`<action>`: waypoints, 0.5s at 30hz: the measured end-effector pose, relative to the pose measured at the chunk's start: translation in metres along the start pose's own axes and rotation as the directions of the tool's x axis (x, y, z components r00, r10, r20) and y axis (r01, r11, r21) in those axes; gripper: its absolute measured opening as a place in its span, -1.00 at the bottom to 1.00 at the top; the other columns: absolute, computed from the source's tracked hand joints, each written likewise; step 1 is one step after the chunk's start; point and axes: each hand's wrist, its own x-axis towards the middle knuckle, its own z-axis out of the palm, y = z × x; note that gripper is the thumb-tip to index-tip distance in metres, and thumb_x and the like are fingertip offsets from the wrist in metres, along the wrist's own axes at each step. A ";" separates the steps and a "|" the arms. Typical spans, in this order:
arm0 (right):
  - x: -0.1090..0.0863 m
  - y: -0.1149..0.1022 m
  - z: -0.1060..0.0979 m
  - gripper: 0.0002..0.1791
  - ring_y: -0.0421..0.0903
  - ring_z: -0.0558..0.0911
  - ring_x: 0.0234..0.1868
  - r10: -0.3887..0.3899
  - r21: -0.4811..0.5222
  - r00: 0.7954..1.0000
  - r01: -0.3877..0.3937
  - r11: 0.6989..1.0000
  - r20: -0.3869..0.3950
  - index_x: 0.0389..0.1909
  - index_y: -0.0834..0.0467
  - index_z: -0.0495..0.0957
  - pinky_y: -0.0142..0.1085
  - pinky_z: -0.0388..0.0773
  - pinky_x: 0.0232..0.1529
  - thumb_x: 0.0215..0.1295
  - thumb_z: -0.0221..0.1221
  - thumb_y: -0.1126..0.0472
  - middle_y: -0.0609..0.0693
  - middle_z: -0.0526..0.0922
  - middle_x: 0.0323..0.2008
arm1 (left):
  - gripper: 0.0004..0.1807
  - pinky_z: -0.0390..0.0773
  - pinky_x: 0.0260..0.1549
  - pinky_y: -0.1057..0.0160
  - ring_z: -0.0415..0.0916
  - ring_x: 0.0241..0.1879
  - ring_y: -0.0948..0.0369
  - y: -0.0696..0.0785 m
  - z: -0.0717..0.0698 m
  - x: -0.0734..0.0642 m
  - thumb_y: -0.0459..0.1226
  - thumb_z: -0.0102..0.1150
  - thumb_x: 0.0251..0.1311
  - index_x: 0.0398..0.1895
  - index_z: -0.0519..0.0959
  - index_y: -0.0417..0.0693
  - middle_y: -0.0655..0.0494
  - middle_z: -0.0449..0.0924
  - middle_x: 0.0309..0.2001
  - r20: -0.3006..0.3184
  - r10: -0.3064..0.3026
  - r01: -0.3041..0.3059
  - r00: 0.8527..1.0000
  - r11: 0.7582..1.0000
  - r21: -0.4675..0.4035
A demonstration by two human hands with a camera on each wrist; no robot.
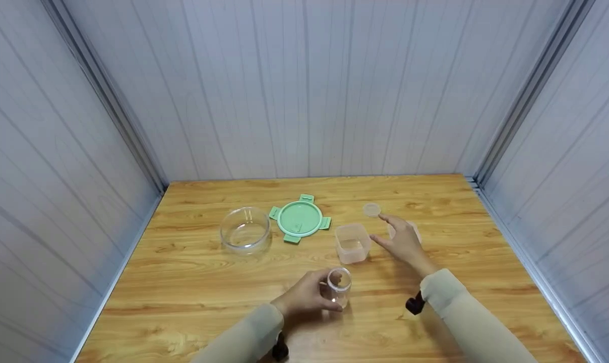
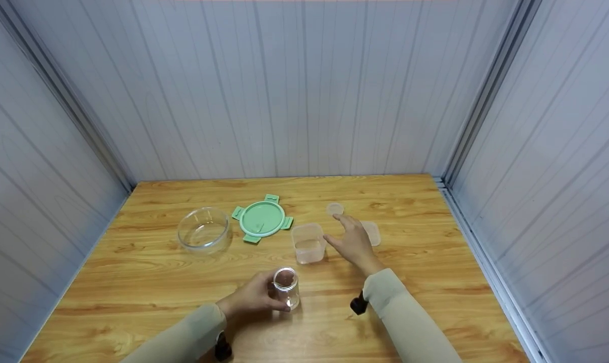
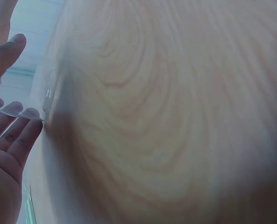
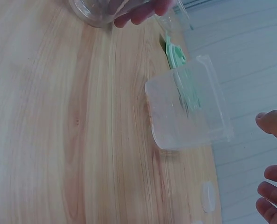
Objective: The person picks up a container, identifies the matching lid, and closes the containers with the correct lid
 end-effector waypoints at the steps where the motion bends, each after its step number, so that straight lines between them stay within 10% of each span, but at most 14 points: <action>1: 0.001 0.000 0.000 -0.33 0.42 0.62 0.34 -0.001 -0.003 1.000 0.001 1.000 0.000 0.33 0.44 0.58 0.32 0.54 0.39 0.29 0.55 0.21 0.41 0.66 0.30 | -0.38 0.67 0.14 0.34 0.67 0.02 0.36 -0.001 0.000 0.000 -0.35 0.72 0.02 0.18 0.64 -0.13 0.14 0.71 0.09 0.001 0.000 0.000 1.000 1.000 0.005; 15: 0.015 0.002 -0.004 -0.32 0.42 0.63 0.32 0.006 -0.036 0.999 -0.004 0.999 0.035 0.35 0.44 0.55 0.30 0.56 0.38 0.30 0.53 0.22 0.41 0.64 0.32 | -0.48 0.65 0.05 0.36 0.64 -0.07 0.39 -0.006 -0.001 0.001 -0.30 0.72 0.05 0.06 0.66 -0.12 0.26 0.73 -0.01 0.000 -0.018 0.018 1.000 0.999 0.044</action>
